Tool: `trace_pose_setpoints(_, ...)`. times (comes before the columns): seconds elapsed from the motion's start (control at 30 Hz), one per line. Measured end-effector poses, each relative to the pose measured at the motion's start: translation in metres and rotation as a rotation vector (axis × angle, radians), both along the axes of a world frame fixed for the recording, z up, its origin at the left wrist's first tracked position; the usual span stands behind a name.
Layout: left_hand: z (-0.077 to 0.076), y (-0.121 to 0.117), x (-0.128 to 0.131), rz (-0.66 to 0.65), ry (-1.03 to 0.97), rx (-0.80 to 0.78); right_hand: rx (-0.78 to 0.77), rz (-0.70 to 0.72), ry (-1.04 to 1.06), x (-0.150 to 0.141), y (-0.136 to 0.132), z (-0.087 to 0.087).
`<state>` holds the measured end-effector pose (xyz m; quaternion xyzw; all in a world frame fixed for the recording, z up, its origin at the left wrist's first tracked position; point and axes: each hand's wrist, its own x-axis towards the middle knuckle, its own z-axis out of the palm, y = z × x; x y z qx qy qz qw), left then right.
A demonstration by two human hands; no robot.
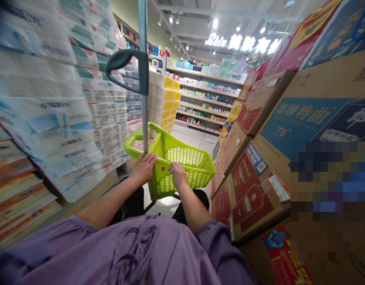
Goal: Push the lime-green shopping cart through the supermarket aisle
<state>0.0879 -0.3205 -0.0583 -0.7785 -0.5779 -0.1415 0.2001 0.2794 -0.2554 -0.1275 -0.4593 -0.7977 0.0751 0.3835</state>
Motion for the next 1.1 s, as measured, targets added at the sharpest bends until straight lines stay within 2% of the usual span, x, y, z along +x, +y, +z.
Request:
trace_pose_setpoints(0.1, -0.003, 0.003, 0.001, 0.009, -0.011, 0.01, -0.019, -0.045, -0.007, -0.002, 0.001, 0.0)
trace_pose_setpoints(0.27, -0.006, 0.009, -0.004, -0.013, 0.003, 0.024, 0.006, 0.047, -0.028, -0.019, 0.003, 0.007)
trace_pose_setpoints(0.47, 0.001, 0.018, -0.018, -0.008, 0.023, -0.021, -0.06, -0.051, -0.104, 0.029, 0.014, 0.004)
trace_pose_setpoints(0.57, 0.004, 0.028, -0.024, 0.034, 0.016, -0.05, -0.053, -0.078, -0.112, 0.04, 0.019, 0.003)
trace_pose_setpoints(0.7, -0.006, 0.04, -0.019, 0.114, 0.014, -0.031, -0.044, -0.092, -0.115, 0.024, 0.022, -0.002)
trace_pose_setpoints(0.83, -0.028, 0.044, 0.001, -0.008, 0.081, -0.074, -0.033, -0.074, -0.104, 0.01, 0.017, -0.007)
trace_pose_setpoints(0.9, -0.036, 0.046, 0.009, -0.015, 0.065, -0.098, -0.061, -0.098, -0.085, 0.007, 0.016, -0.005)
trace_pose_setpoints(1.0, -0.038, 0.048, 0.011, 0.066, 0.035, -0.135, -0.108, -0.158, -0.063, -0.001, 0.022, 0.004)
trace_pose_setpoints(1.1, -0.031, 0.051, 0.007, 0.108, 0.046, -0.177, 0.003, -0.158, 0.004, -0.016, 0.033, 0.015)
